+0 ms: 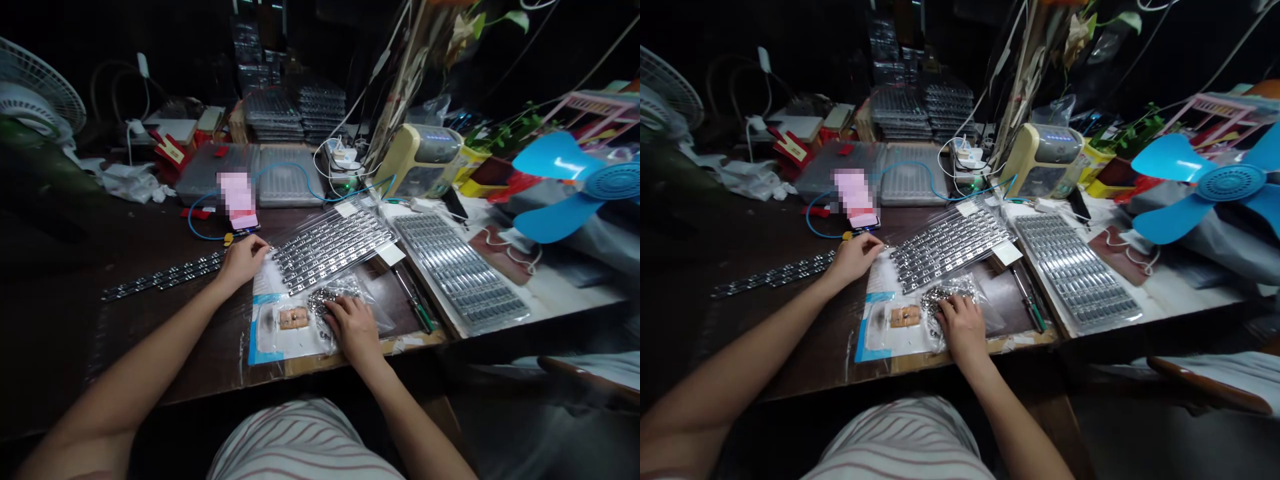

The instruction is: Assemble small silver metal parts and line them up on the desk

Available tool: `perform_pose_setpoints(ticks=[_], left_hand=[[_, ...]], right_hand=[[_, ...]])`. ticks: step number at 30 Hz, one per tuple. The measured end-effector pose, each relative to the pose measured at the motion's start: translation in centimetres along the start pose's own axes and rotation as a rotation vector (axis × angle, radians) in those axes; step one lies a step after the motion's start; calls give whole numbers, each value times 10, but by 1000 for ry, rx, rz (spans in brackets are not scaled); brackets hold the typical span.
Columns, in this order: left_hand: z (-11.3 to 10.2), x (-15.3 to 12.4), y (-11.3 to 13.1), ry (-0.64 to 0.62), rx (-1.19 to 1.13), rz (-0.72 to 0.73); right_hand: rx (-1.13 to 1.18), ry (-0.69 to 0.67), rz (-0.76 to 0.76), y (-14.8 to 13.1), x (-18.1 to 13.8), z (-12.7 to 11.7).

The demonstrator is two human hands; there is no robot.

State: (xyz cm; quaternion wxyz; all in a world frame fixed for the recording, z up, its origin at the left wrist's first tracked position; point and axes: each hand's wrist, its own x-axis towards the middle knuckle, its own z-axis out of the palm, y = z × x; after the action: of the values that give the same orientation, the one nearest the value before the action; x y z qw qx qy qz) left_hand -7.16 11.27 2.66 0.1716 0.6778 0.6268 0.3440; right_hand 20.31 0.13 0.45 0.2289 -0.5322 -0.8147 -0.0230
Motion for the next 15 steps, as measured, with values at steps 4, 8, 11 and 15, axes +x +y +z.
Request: perform_pose_setpoints(ticks=[4,8,11,15], left_hand=[[-10,-43,8,-223,-312,-121],[-2,-88,22,-303,-340,-103],[10,-109,31,-220,-254,0],[21,-119,38,-187,-191,81]], right_hand=[[52,5,22,-3,5,10],[151,63,39,-10,11,15],[228,92,76,-11,11,17],[331,112,107,-9,8,19]])
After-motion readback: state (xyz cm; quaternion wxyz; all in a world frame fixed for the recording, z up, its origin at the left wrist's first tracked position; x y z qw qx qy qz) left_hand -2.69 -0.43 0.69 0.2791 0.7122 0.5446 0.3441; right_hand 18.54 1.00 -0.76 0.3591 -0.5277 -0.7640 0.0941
